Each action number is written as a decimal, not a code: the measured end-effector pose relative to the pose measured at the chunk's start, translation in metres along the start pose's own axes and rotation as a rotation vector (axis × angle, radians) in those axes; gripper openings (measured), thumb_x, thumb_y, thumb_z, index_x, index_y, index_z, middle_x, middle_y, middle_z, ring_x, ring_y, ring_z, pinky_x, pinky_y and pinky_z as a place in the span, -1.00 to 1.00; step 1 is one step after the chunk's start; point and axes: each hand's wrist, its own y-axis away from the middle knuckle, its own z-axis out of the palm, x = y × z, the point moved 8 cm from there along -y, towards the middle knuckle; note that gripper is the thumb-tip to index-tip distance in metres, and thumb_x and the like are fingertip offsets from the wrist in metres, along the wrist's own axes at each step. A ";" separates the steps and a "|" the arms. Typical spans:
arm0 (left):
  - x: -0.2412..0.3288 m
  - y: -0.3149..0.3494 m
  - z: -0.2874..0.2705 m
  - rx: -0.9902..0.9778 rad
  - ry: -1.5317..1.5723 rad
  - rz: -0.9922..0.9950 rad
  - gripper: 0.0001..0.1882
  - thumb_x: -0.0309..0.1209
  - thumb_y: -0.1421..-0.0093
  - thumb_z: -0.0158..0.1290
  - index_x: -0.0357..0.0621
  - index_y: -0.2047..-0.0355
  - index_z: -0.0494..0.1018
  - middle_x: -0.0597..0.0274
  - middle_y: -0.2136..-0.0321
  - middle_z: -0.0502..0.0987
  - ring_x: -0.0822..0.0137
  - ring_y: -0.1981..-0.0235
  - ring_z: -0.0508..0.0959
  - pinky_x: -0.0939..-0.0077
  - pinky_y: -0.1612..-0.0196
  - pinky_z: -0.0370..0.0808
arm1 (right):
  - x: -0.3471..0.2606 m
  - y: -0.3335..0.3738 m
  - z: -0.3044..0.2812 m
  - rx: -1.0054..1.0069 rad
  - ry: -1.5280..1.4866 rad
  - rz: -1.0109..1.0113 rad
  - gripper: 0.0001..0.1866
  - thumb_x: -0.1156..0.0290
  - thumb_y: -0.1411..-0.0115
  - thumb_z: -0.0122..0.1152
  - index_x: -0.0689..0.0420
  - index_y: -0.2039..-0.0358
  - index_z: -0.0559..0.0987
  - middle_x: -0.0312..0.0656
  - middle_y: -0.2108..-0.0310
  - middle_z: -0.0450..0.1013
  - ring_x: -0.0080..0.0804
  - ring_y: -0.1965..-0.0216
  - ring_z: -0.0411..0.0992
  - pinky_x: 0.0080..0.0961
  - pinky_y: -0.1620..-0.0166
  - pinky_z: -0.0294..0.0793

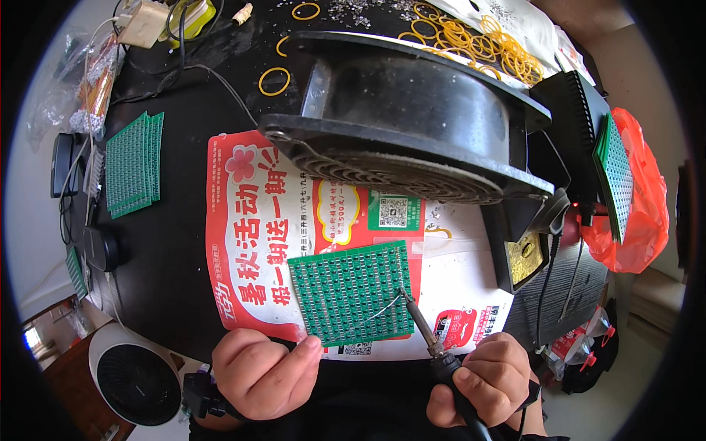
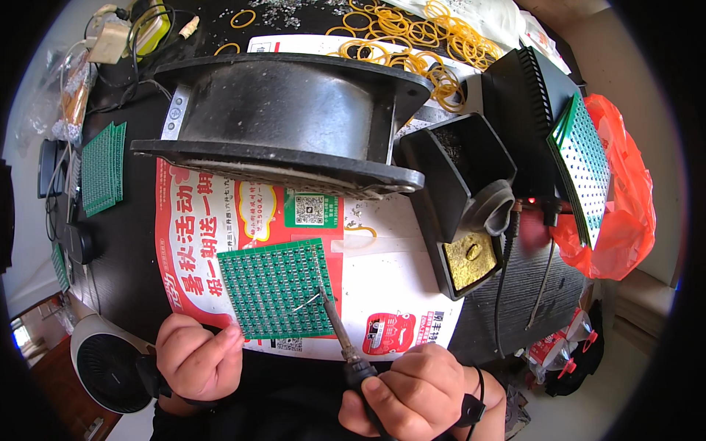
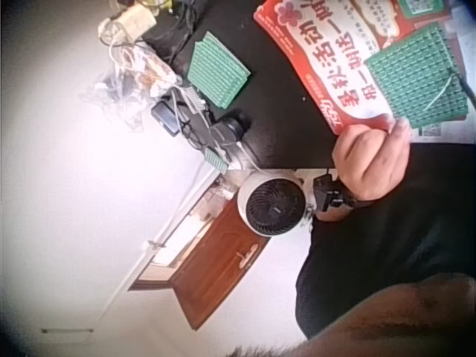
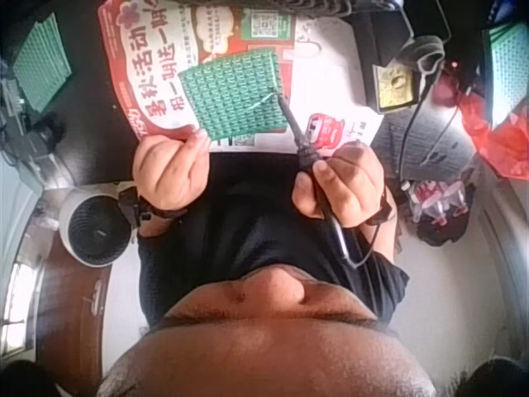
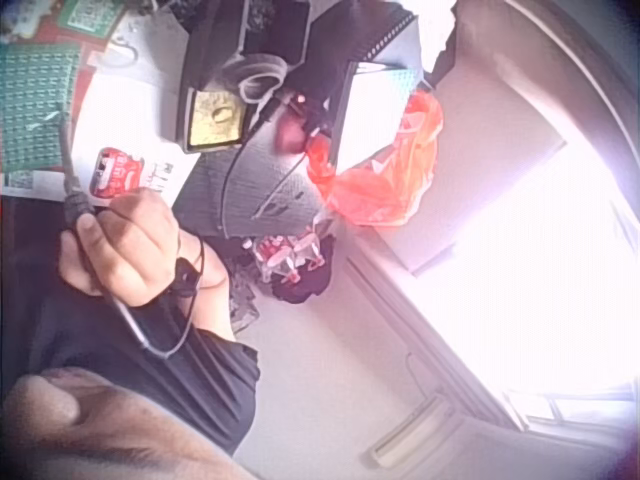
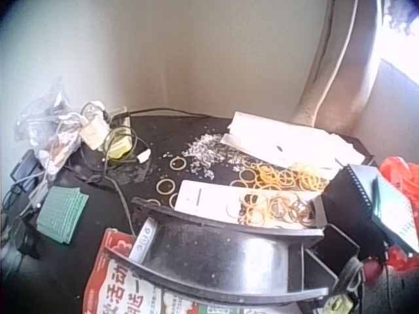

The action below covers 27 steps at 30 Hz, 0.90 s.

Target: Soldering components onto a printed circuit board.

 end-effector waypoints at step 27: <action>0.021 0.031 -0.014 0.160 -0.007 0.002 -0.69 -0.56 -0.01 0.23 -0.17 0.18 0.60 0.38 0.53 0.30 0.42 0.67 0.29 0.58 0.62 0.25 | 0.018 0.005 -0.061 0.330 0.512 0.023 -0.55 0.42 -0.19 0.25 0.14 -0.07 0.35 -0.05 0.34 0.33 -0.16 0.42 0.35 -0.22 0.35 0.37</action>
